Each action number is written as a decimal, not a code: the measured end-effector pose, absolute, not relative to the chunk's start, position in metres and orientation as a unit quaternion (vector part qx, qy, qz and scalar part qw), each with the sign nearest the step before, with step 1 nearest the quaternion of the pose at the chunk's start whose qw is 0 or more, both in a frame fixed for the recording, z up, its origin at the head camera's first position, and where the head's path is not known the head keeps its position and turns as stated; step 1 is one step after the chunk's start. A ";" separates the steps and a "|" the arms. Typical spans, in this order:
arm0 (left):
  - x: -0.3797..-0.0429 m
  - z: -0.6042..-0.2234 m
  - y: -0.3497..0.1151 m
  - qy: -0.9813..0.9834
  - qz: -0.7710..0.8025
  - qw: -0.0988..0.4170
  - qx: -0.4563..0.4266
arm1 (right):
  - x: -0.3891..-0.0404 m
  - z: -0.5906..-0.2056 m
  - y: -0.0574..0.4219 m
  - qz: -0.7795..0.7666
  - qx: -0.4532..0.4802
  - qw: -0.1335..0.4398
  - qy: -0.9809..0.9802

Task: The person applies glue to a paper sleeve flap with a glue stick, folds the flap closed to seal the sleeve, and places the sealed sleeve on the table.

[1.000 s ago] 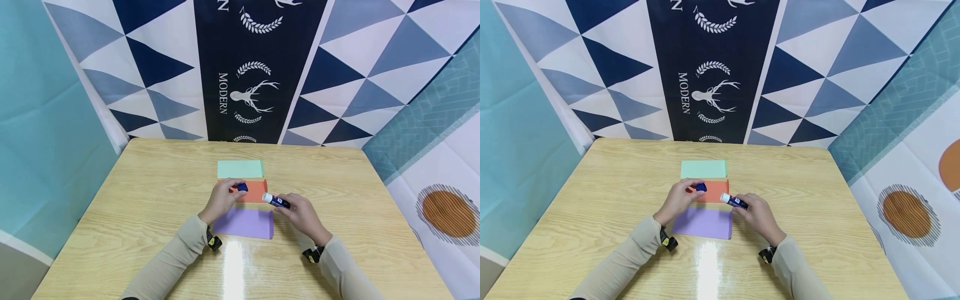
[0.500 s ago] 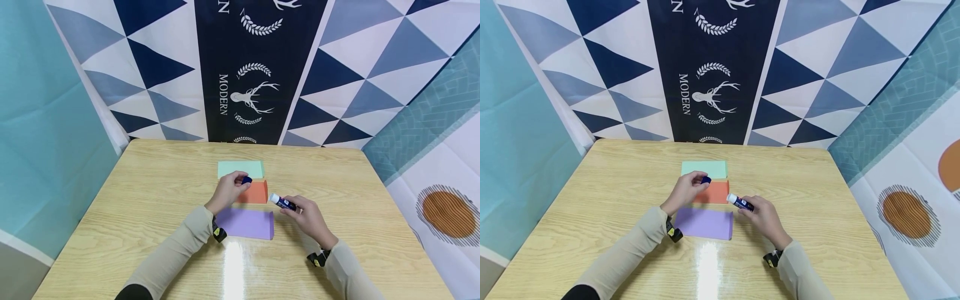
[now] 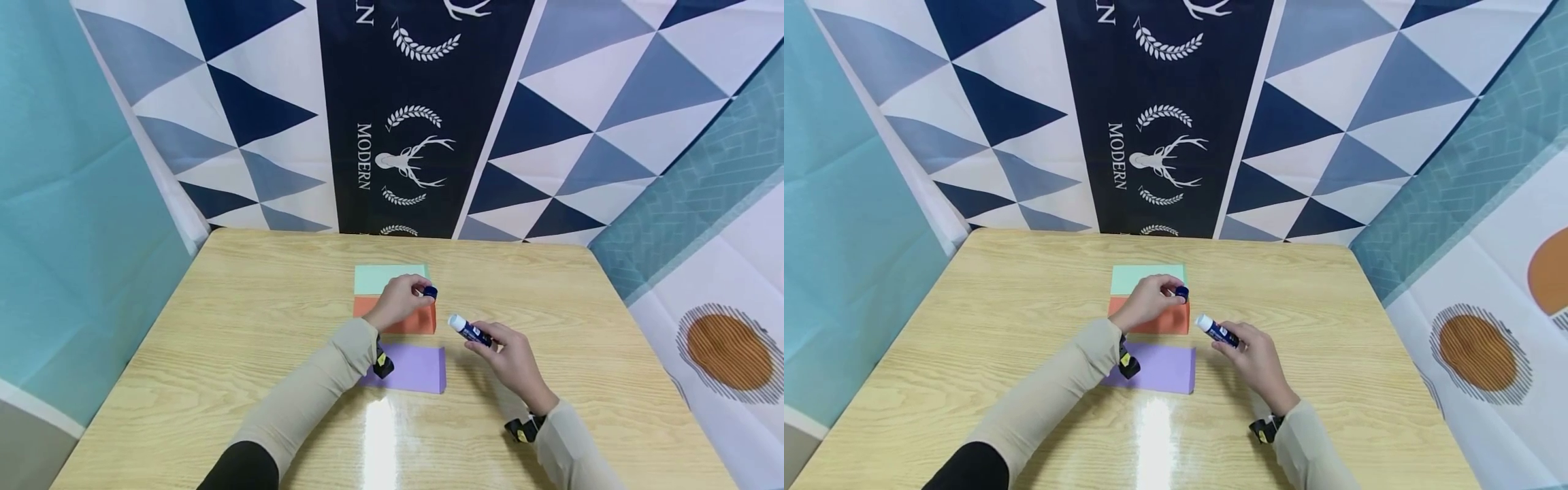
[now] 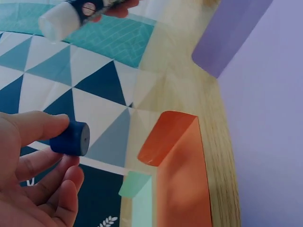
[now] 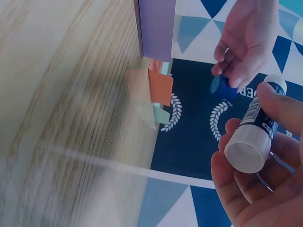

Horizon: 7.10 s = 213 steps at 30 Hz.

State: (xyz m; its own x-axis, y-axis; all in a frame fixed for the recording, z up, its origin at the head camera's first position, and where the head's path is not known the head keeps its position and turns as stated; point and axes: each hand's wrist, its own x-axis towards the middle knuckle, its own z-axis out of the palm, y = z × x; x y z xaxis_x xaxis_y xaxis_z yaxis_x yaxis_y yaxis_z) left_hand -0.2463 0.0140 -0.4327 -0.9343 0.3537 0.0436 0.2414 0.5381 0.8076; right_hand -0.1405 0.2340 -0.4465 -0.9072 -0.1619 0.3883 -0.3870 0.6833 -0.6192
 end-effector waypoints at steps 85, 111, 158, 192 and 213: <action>-0.222 -0.446 0.014 0.908 0.352 0.066 0.215 | -0.142 -0.453 0.228 0.418 0.132 0.099 -0.893; -0.188 -0.436 -0.009 0.844 0.476 0.112 0.221 | -0.147 -0.450 0.219 0.413 0.150 0.099 -0.893; -0.167 -0.445 -0.004 0.781 0.593 0.091 0.170 | -0.143 -0.444 0.196 0.406 0.215 0.090 -0.884; -0.168 -0.440 -0.013 0.776 0.607 0.084 0.148 | -0.140 -0.450 0.209 0.455 0.160 0.056 -0.875; -0.168 -0.436 -0.018 0.753 0.625 0.116 0.169 | -0.136 -0.452 0.209 0.457 0.207 -0.001 -0.865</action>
